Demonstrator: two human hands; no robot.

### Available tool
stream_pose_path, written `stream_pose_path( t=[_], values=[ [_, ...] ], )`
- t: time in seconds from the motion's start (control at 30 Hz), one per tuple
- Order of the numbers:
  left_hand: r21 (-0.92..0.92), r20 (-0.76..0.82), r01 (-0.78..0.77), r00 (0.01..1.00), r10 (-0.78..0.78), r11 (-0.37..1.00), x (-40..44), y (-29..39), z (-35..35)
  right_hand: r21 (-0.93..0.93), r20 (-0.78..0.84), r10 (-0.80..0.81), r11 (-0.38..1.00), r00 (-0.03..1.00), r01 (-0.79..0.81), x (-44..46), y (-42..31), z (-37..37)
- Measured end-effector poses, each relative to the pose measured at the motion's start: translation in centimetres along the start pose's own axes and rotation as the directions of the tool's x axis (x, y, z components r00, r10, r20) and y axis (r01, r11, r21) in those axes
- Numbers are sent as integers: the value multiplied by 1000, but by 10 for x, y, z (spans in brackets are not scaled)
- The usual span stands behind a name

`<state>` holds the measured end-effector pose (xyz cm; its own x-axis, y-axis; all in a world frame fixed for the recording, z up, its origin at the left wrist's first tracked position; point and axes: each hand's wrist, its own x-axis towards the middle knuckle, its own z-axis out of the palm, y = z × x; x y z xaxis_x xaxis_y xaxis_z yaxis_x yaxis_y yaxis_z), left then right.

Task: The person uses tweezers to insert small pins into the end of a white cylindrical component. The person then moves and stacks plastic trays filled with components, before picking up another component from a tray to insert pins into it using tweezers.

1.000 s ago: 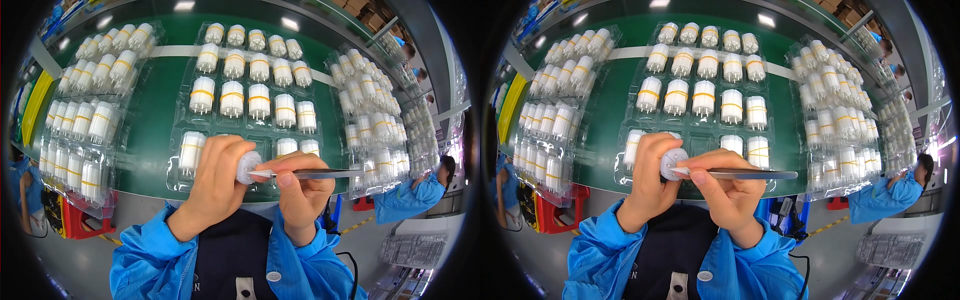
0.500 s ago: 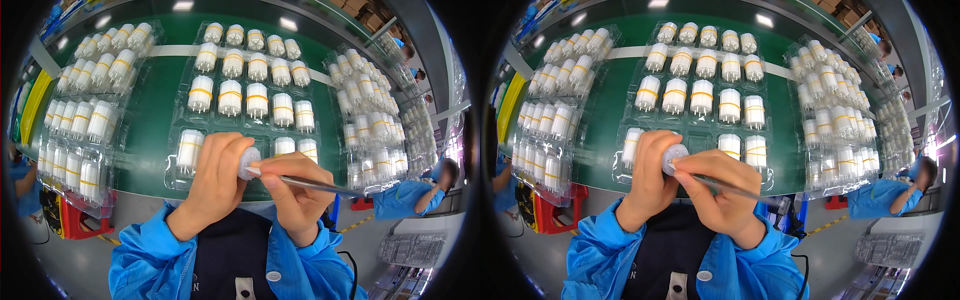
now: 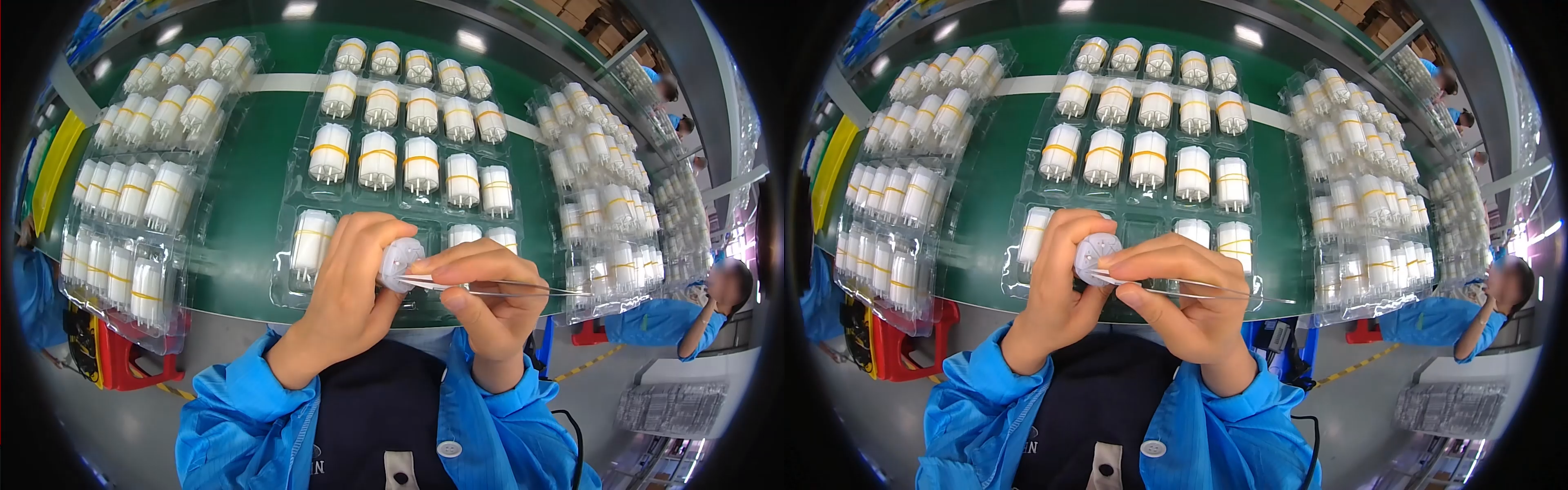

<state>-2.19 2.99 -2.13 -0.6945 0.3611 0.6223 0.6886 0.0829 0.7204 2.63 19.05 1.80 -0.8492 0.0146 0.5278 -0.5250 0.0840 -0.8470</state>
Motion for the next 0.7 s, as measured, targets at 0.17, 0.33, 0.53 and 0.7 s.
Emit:
stream_pose_path(
  t=[0.17,0.33,0.53,0.7],
  values=[
    [-3,7,-13,1000,13,1000,1,-1,-1,-62,28,-26,998,999,28,3,-1,2],
    [-2,17,-14,1000,14,1000,0,-1,-1,-96,8,-45,994,999,45,2,-2,1],
    [-5,27,-12,1000,13,1000,-1,-1,-1,-93,70,-92,991,993,98,6,0,-5],
    [3,26,-17,1000,17,1000,0,-2,-1,-145,126,-132,978,983,150,11,-5,-4]
  ],
)
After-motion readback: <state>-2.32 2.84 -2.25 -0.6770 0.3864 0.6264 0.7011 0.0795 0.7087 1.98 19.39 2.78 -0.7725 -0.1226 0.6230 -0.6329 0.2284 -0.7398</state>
